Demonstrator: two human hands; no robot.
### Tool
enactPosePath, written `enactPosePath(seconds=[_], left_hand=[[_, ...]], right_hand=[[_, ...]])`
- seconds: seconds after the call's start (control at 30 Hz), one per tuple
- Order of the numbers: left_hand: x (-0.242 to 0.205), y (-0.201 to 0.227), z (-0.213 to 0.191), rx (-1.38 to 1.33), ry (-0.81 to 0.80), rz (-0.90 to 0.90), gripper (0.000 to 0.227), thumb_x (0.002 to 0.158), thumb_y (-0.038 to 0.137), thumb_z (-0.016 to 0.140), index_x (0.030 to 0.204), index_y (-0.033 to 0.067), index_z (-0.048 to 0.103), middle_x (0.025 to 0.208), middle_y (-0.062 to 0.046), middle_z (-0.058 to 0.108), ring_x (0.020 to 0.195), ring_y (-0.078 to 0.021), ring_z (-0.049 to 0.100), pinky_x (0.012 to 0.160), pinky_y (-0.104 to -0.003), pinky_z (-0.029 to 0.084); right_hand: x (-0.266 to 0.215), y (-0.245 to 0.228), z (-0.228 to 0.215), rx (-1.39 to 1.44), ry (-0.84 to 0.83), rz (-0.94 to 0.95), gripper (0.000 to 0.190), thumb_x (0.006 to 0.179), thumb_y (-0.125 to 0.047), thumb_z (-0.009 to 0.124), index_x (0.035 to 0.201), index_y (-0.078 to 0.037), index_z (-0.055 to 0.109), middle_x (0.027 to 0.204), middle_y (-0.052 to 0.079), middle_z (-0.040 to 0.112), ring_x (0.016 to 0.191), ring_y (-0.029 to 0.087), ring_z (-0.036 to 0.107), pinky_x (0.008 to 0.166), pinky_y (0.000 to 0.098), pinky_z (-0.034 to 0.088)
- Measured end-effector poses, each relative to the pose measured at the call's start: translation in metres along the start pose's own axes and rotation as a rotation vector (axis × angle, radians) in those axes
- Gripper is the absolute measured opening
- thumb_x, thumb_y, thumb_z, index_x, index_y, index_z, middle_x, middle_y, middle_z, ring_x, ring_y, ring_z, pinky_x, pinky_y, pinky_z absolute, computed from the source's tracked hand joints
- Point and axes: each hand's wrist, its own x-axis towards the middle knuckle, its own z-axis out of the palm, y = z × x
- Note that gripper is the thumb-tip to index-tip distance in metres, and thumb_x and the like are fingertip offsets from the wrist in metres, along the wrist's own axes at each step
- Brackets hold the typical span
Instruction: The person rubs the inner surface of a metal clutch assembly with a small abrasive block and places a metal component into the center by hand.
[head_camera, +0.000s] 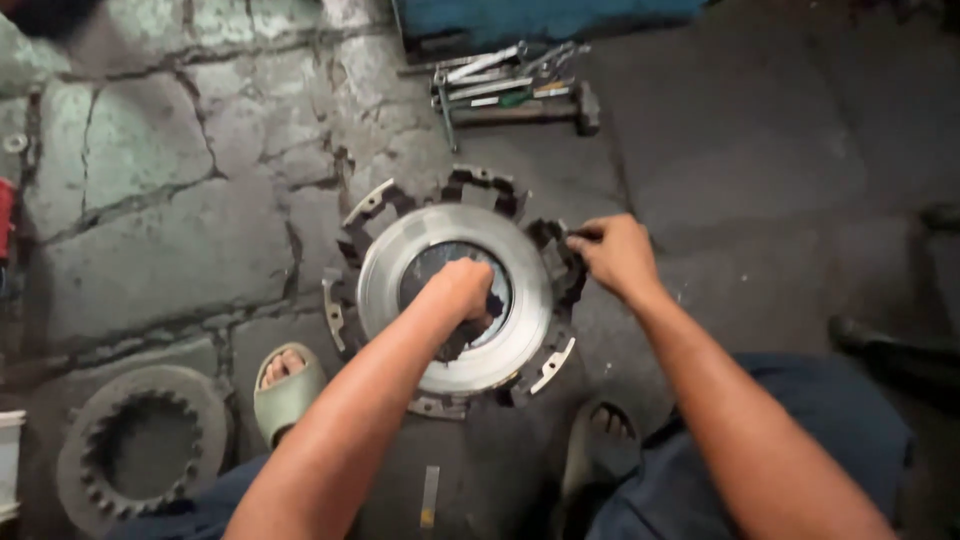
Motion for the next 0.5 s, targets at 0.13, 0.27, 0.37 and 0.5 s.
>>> enactPosePath(seconds=[0.13, 0.27, 0.37, 0.5], left_hand=[[-0.002, 0.001, -0.005, -0.017, -0.047, -0.008, 0.051, 0.062, 0.032, 0.097, 0.101, 0.0056, 0.077, 0.105, -0.020, 0.075, 0.103, -0.0377, 0.072, 0.088, -0.045, 0.059], [-0.005, 0.004, -0.009, -0.008, -0.033, 0.003, 0.054, 0.061, 0.031, 0.098, 0.102, 0.0046, 0.076, 0.105, -0.020, 0.074, 0.103, -0.0380, 0.072, 0.088, -0.046, 0.059], [-0.003, 0.005, -0.009, -0.008, -0.055, -0.011, 0.054, 0.062, 0.032, 0.098, 0.102, 0.0039, 0.075, 0.105, -0.020, 0.073, 0.103, -0.0379, 0.071, 0.087, -0.046, 0.059], [-0.001, 0.002, -0.005, 0.015, -0.043, 0.017, 0.052, 0.064, 0.032, 0.096, 0.102, 0.0033, 0.075, 0.105, -0.021, 0.074, 0.103, -0.0375, 0.072, 0.088, -0.045, 0.059]], right_hand=[[-0.009, -0.010, -0.003, 0.071, -0.030, 0.131, 0.032, 0.078, -0.016, 0.084, 0.105, 0.000, 0.077, 0.093, 0.017, 0.078, 0.084, 0.025, 0.076, 0.078, 0.0371, 0.057], [-0.006, -0.019, -0.004, 0.312, -0.065, 0.265, 0.039, 0.077, -0.009, 0.086, 0.107, 0.008, 0.069, 0.092, 0.016, 0.075, 0.080, 0.021, 0.071, 0.068, 0.0367, 0.059], [-0.006, -0.021, -0.004, 0.299, -0.062, 0.260, 0.048, 0.074, -0.008, 0.087, 0.115, 0.006, 0.067, 0.094, 0.014, 0.072, 0.077, 0.020, 0.070, 0.063, 0.0350, 0.059], [0.001, -0.015, 0.000, 0.550, -0.183, 0.411, 0.048, 0.077, -0.010, 0.084, 0.116, 0.013, 0.068, 0.094, 0.017, 0.073, 0.074, 0.023, 0.070, 0.059, 0.0383, 0.059]])
